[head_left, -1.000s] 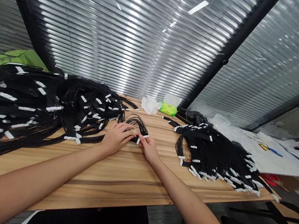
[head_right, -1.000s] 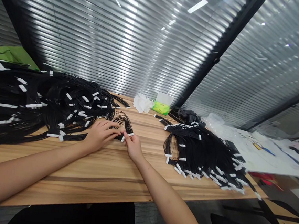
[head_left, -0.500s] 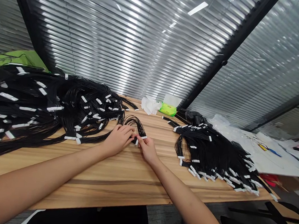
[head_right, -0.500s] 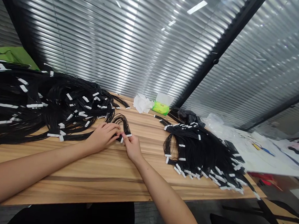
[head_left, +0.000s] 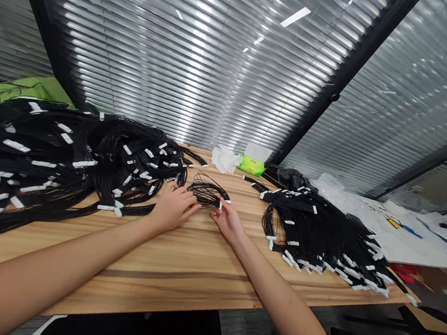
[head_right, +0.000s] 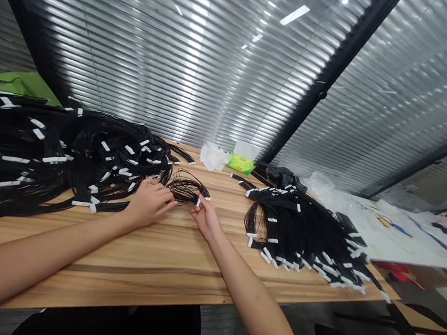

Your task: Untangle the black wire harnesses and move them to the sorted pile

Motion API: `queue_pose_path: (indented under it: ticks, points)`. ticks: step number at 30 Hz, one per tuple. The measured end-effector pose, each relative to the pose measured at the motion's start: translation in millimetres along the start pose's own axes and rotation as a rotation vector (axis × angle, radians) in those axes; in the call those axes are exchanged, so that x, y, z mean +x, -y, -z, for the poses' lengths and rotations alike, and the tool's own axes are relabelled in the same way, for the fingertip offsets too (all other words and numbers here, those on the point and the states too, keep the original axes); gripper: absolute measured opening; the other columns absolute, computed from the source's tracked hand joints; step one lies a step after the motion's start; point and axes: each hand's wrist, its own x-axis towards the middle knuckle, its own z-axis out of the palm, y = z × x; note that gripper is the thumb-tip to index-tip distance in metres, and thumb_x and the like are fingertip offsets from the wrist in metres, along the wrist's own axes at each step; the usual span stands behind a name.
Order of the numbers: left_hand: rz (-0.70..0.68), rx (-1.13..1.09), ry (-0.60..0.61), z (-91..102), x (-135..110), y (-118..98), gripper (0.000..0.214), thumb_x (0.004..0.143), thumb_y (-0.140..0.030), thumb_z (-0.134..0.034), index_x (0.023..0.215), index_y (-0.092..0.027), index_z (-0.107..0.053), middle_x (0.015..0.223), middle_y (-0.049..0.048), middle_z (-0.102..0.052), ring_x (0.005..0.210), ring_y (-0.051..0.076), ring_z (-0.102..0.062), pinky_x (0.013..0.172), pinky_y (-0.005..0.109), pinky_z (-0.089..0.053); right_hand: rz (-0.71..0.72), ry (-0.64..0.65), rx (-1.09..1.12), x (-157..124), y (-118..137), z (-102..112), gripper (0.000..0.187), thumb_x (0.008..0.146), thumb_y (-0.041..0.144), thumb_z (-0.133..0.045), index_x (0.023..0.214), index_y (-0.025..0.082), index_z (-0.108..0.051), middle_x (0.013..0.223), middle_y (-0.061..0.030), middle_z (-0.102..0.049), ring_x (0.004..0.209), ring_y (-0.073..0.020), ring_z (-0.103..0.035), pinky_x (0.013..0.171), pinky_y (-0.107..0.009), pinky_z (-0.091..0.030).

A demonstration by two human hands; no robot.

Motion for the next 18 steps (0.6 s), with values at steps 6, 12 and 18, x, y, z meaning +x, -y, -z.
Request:
queue_pose_path:
  ticks: [6, 12, 18]
  points:
    - [0.133, -0.128, 0.046, -6.5, 0.0, 10.1, 0.030, 0.093, -0.032, -0.039, 0.086, -0.020, -0.066, 0.085, 0.0054, -0.069, 0.085, 0.020, -0.060, 0.095, 0.041, -0.034, -0.112, 0.055, 0.214, -7.6, 6.5, -6.2, 0.005, 0.076, 0.024, -0.067, 0.081, 0.023, -0.069, 0.059, 0.0046, -0.056, 0.047, -0.0088, -0.036, 0.059, -0.028, -0.044]
    - [0.041, -0.382, 0.151, -7.5, -0.9, 10.8, 0.031, 0.092, -0.033, -0.044, 0.114, -0.024, -0.063, 0.117, 0.0062, -0.066, 0.115, 0.021, -0.054, 0.104, 0.042, -0.030, -0.084, 0.065, 0.353, -14.5, 14.4, -7.3, 0.006, 0.080, 0.021, -0.063, 0.077, 0.025, -0.067, 0.060, 0.0064, -0.053, 0.048, -0.0081, -0.036, 0.063, -0.027, -0.045]
    - [0.052, -0.358, 0.055, -10.8, -2.5, 11.5, 0.030, 0.092, -0.027, -0.044, 0.115, -0.026, -0.064, 0.120, 0.0054, -0.066, 0.119, 0.021, -0.051, 0.109, 0.046, -0.020, -0.069, 0.079, 0.343, -19.8, 16.3, -8.2, 0.009, 0.081, 0.024, -0.063, 0.072, 0.025, -0.064, 0.058, 0.0060, -0.052, 0.049, -0.0089, -0.036, 0.064, -0.028, -0.044]
